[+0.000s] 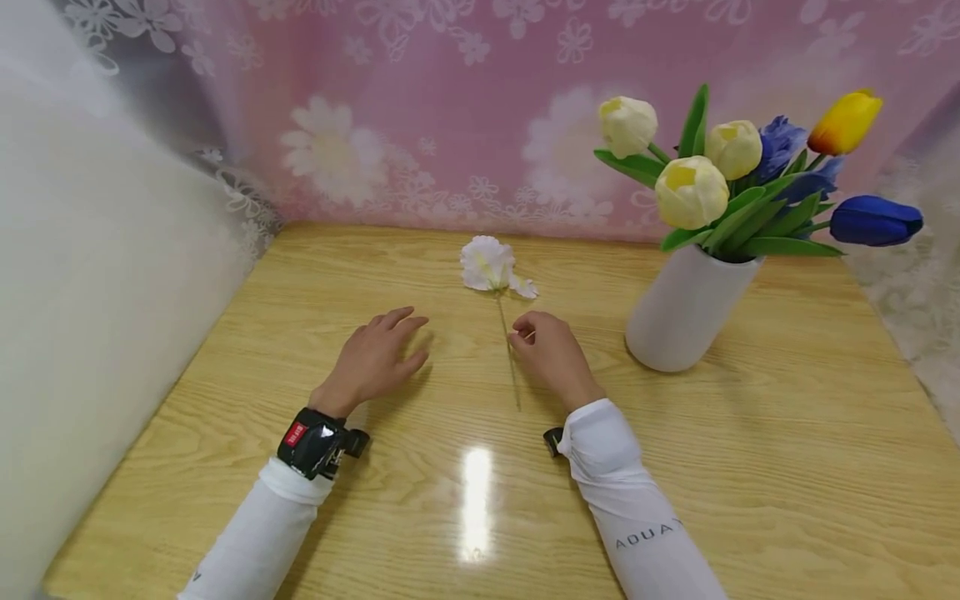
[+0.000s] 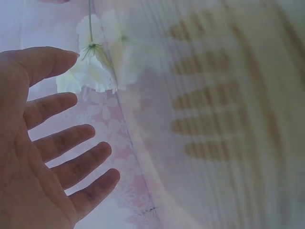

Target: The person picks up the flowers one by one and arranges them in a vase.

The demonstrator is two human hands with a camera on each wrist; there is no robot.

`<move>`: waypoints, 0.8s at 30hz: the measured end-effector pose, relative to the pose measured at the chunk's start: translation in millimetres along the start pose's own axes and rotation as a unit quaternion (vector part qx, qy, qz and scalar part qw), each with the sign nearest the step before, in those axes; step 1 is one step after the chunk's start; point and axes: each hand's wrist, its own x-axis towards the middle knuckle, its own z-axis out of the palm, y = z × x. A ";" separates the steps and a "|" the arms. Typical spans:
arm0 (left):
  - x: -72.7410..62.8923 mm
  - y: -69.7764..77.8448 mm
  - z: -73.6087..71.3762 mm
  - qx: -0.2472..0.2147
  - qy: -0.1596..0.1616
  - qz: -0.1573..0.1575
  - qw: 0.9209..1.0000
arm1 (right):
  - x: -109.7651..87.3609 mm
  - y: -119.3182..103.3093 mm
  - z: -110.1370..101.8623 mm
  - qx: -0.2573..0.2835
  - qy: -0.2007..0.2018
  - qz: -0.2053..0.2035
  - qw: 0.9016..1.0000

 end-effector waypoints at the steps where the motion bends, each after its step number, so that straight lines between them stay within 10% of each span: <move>1: -0.3 -0.3 0.0 0.000 0.000 -0.001 1.000 | 1.5 0.1 1.2 -0.001 -0.003 0.004 1.000; 24: -5.8 -7.3 1.3 -0.003 0.001 -0.001 1.000 | 16.7 -6.1 10.8 0.047 -0.050 0.080 0.994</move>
